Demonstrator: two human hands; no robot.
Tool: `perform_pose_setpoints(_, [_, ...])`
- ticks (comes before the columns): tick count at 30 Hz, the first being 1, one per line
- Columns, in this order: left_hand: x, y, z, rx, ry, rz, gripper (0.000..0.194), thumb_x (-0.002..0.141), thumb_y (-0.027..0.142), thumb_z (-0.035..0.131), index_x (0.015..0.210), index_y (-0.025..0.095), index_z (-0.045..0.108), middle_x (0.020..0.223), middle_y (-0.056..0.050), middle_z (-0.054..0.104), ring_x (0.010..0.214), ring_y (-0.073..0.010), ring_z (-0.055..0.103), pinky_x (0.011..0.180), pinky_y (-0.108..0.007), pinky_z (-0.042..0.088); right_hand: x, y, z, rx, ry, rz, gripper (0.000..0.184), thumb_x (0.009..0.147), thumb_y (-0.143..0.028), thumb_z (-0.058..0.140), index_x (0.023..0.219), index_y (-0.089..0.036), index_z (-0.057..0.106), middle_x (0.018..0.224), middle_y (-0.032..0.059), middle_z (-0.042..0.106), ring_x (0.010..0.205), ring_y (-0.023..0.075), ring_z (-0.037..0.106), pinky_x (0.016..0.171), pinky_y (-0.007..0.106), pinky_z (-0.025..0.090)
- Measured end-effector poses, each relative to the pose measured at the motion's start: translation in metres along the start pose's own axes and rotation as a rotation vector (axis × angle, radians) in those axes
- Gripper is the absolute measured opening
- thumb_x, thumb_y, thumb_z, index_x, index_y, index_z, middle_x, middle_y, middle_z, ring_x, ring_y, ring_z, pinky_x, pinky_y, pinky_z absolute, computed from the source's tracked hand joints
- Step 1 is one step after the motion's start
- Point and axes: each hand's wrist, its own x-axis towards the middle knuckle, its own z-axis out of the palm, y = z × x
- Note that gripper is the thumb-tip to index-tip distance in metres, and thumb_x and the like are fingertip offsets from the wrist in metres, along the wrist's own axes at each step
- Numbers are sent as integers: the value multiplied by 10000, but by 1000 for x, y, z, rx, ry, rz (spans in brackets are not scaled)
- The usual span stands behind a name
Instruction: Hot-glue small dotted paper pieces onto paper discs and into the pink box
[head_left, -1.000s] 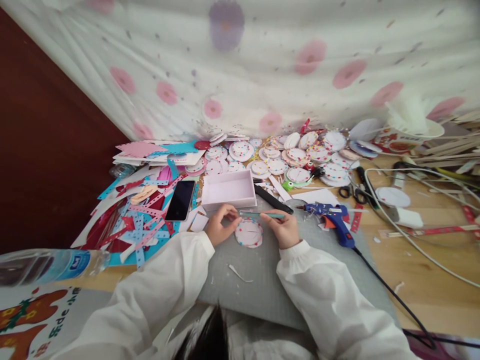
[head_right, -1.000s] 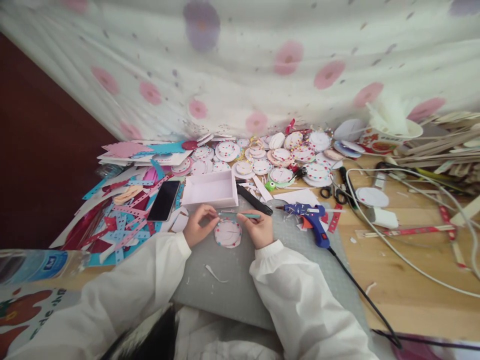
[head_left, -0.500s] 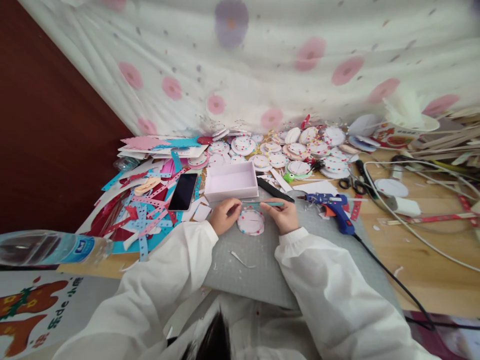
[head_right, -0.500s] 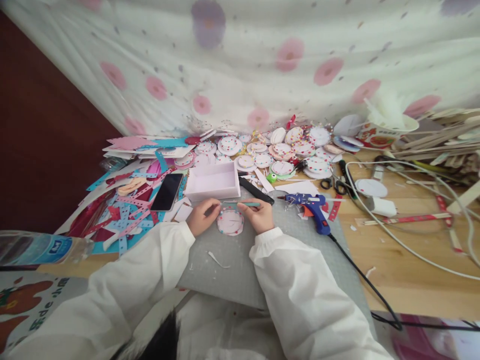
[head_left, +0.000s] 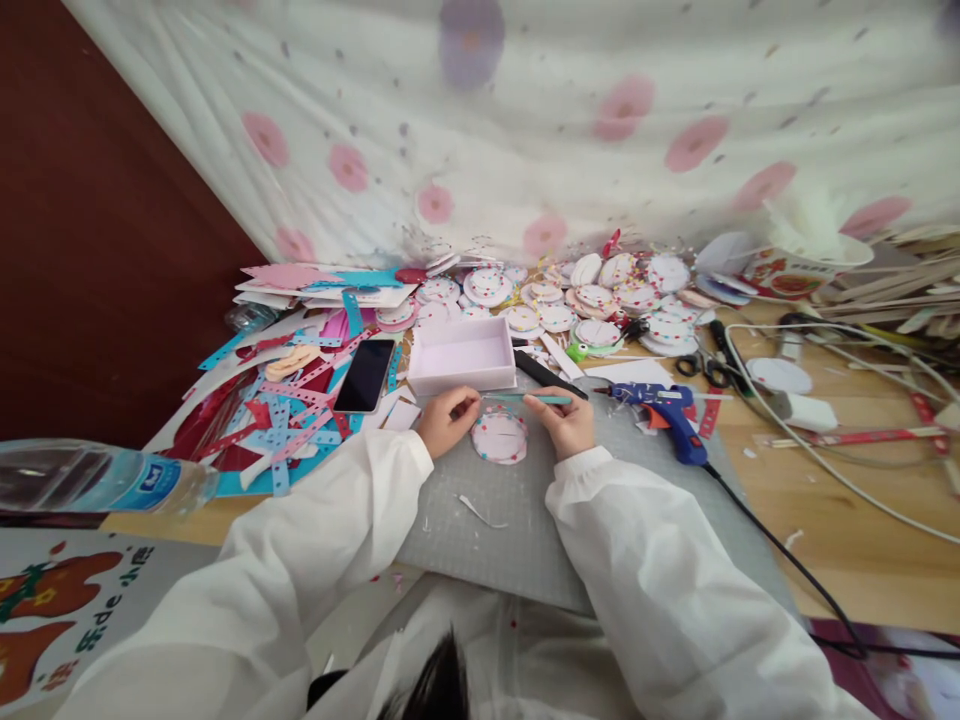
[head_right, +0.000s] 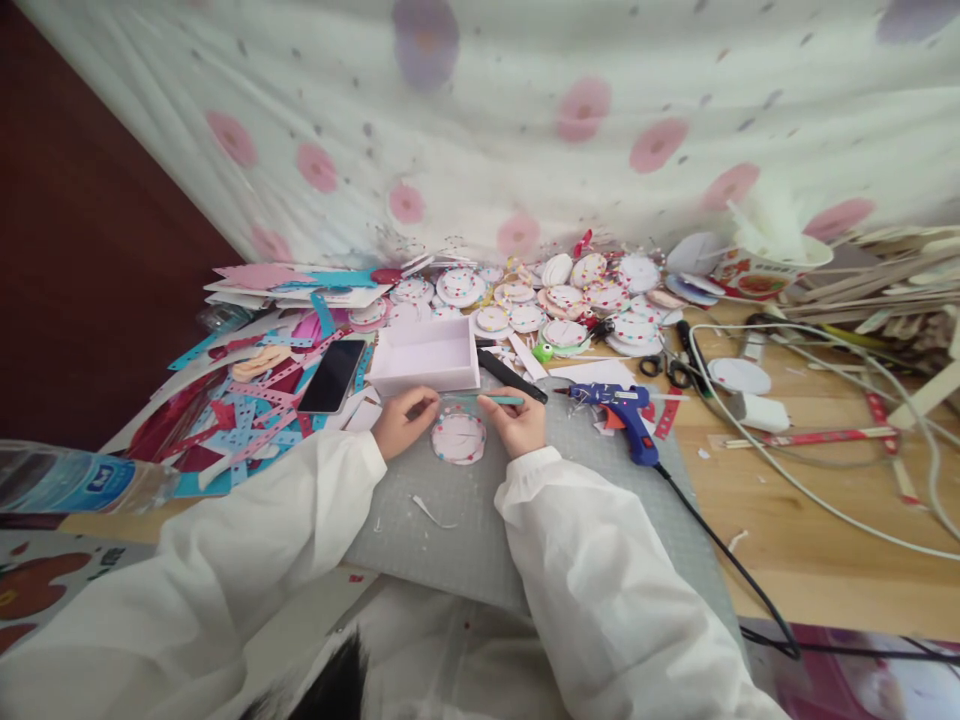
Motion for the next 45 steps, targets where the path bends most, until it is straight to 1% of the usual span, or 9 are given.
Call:
perform_pose_setpoints(5, [3,-2,0,-78,7,-91,114,831,277,542,825,178,598,661,11,638,597,-132,620,586,-243,511,-2,-2,0,-31,46,-25,281,680,-427,699,723,-149,684,440,-64,384,419,62,276,406,222,220])
perform_pose_setpoints(12, [4,-5,-2,-132,20,-193,137,815,303,571,816,173,615,633,2,646,567,-145,619,484,-228,477,-4,-5,2,-45,22,-39,301,690,-445,687,728,-146,686,434,-66,366,406,63,272,400,223,228])
perform_pose_setpoints(17, [4,-6,-3,-141,13,-231,164,807,316,578,816,160,626,590,13,592,503,-118,536,429,-204,412,-5,-5,3,-34,27,-47,289,710,-428,680,751,-142,690,455,-58,395,421,65,298,408,217,243])
perform_pose_setpoints(20, [4,-5,-5,-142,12,-237,179,797,327,591,792,151,624,537,39,505,464,-93,445,411,-188,347,-4,-5,3,-27,27,-45,282,692,-421,695,724,-141,694,453,-57,405,414,58,297,397,208,244])
perform_pose_setpoints(23, [5,-4,-6,-150,21,-210,196,787,333,606,761,140,619,494,63,414,450,-76,368,432,-189,294,-3,-4,2,-20,34,-41,278,682,-414,703,715,-138,694,452,-56,410,417,56,297,394,203,245])
perform_pose_setpoints(29, [7,0,-8,-201,44,-191,219,776,349,624,729,135,612,466,91,295,437,-64,280,453,-202,221,-4,-6,2,-29,56,-36,282,689,-414,700,721,-134,692,449,-64,379,417,53,279,399,204,240])
perform_pose_setpoints(35, [6,1,-8,-261,15,-221,242,764,363,640,720,128,605,447,100,268,418,-54,224,434,-202,152,-5,-7,3,-35,56,-48,303,682,-429,699,720,-129,689,450,-63,389,418,55,284,398,205,234])
perform_pose_setpoints(40, [6,-1,-8,-295,-6,-261,252,761,376,658,737,129,621,436,93,288,406,-49,221,413,-192,145,-4,-7,4,-33,64,-45,311,677,-435,703,722,-127,691,446,-67,376,417,53,276,397,207,229])
perform_pose_setpoints(45, [7,-3,-9,-277,-18,-289,222,780,362,645,781,140,642,427,91,285,399,-50,228,392,-177,162,-3,-6,4,-28,67,-34,304,667,-427,714,711,-127,691,445,-67,376,417,53,278,396,208,226])
